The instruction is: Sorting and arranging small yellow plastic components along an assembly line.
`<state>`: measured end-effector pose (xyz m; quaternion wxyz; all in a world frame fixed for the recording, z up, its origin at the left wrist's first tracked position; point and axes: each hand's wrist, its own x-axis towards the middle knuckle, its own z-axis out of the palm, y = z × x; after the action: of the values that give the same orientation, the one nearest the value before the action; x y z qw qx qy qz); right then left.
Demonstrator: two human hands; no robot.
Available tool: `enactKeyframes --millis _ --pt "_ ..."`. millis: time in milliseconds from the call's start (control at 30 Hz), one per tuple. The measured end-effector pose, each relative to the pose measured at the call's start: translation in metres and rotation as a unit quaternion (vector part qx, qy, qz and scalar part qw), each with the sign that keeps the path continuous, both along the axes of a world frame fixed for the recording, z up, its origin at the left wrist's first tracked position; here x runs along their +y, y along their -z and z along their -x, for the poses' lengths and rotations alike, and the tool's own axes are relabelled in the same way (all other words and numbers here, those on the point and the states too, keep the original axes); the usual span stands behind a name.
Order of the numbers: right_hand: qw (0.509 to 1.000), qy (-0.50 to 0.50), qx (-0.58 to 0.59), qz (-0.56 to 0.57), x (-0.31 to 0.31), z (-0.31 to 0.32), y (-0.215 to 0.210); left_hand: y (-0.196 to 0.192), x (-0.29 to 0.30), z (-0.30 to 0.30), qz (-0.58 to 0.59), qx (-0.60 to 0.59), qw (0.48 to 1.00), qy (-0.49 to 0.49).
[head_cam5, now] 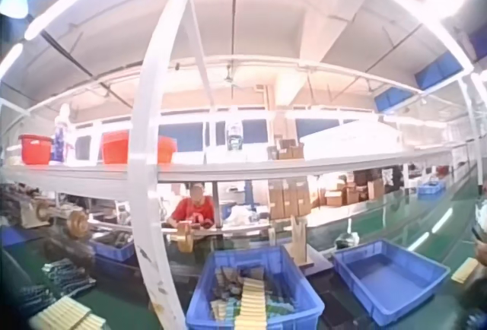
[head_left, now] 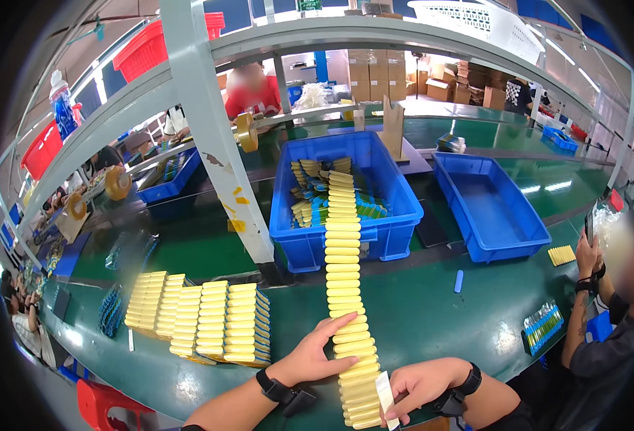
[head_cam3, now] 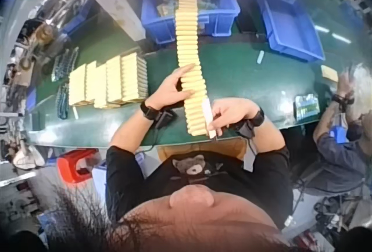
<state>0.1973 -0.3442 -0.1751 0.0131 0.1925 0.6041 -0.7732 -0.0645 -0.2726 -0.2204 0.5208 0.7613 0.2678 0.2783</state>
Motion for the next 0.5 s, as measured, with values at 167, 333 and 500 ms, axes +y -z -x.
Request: enactKeyframes --millis 167,333,500 --pt "0.999 -0.039 -0.016 0.021 -0.001 -0.003 0.018 0.000 0.001 -0.007 0.000 0.021 1.000 -0.004" --pt "1.000 -0.007 0.015 -0.026 0.009 -0.014 0.002 0.009 0.001 -0.004 0.014 0.017 0.999 -0.027" --pt "0.814 0.400 0.101 -0.409 0.018 0.001 0.018 0.004 -0.001 -0.006 -0.047 0.021 0.998 -0.036"
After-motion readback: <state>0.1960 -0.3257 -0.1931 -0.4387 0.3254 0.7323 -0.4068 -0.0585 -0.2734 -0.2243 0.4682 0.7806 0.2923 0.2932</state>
